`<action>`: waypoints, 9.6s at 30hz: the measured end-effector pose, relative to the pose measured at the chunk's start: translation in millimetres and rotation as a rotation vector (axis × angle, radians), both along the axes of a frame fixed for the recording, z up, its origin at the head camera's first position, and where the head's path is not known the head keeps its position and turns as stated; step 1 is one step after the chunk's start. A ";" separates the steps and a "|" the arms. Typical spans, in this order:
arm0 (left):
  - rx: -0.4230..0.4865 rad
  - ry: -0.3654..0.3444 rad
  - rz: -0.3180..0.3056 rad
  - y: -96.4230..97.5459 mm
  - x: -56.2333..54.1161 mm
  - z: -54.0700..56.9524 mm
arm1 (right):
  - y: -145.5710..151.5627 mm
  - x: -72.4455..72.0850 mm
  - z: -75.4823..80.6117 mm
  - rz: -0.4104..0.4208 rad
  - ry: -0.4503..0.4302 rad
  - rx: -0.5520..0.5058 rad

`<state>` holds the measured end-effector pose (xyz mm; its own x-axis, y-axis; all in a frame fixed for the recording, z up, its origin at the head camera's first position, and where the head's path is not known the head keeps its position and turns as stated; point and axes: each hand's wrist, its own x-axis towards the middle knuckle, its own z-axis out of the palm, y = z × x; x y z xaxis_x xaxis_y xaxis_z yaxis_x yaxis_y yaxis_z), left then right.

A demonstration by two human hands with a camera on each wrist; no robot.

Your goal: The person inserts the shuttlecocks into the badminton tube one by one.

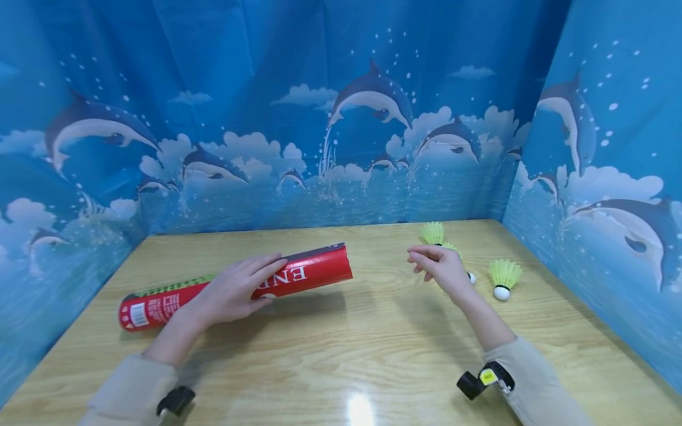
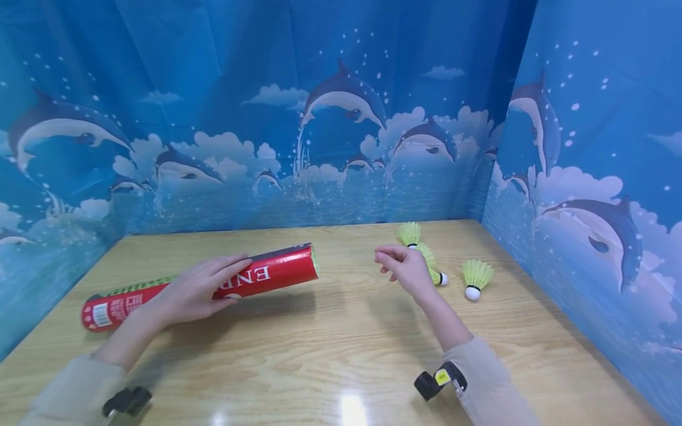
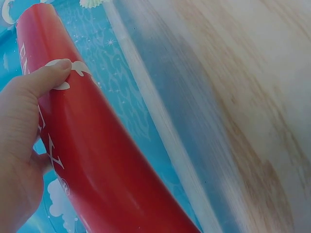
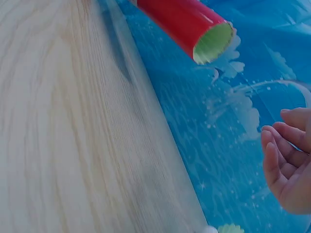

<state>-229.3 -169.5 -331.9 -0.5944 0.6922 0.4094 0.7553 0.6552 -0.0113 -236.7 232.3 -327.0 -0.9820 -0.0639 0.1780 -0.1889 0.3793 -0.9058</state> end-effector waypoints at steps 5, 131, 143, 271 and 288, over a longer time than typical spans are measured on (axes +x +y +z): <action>0.001 0.000 -0.004 0.2 -0.2 0.2 | 26.4 1.2 -2.6 -0.045 -0.008 0.021; 0.008 -0.006 -0.005 5.9 1.6 0.3 | -45.9 -23.3 -10.4 0.129 -0.035 -0.239; -0.002 -0.025 -0.003 6.2 2.4 1.8 | -68.0 -26.2 -16.5 0.130 -0.044 -0.283; -0.017 -0.006 -0.020 2.7 2.9 1.6 | 92.0 -36.9 -15.3 -0.318 -0.141 0.050; -0.021 0.000 -0.023 2.6 1.7 0.2 | 92.8 -41.0 -27.1 -0.245 -0.234 0.213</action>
<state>-227.6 -166.9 -331.7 -0.5785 0.7137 0.3950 0.7699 0.6377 -0.0246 -277.8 325.1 -354.1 -0.9851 0.1664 -0.0441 0.1327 0.5711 -0.8101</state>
